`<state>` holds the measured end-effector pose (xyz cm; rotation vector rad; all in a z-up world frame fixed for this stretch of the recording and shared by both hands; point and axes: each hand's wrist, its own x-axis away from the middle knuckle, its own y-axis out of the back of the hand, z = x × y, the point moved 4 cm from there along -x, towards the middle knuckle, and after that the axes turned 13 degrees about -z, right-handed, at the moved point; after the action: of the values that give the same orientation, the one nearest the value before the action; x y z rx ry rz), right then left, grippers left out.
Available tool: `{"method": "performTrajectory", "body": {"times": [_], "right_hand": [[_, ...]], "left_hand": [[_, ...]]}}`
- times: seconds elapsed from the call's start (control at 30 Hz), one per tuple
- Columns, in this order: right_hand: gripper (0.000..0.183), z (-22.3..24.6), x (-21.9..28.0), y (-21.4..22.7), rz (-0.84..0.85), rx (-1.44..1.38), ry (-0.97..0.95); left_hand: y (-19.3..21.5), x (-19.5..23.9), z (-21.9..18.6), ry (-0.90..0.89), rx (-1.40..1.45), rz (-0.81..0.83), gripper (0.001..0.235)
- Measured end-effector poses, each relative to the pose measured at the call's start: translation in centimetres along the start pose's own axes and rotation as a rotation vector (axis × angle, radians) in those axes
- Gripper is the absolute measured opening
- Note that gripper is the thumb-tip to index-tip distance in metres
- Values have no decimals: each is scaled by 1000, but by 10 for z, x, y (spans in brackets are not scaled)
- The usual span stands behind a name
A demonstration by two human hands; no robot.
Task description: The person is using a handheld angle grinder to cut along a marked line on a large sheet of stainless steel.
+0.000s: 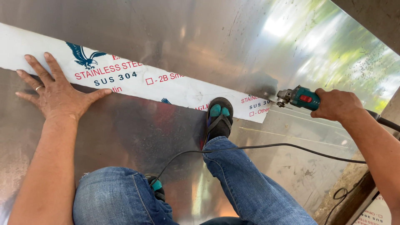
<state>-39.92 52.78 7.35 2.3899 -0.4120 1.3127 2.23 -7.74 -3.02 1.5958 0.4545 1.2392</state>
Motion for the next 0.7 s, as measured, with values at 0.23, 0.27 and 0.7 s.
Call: {"method": "performTrajectory", "body": {"times": [0.23,0.27,0.7], "right_hand": [[72,1,-2,0,-9,25,11],[72,1,-3,0,-11,25,14],[73,18,-4,13,-33,26,7]], "left_hand": [[6,1,-4,-10,-3,17,168],[6,1,-4,-6,-5,16,168],[7,2,-4,15,-8,44,168]]}}
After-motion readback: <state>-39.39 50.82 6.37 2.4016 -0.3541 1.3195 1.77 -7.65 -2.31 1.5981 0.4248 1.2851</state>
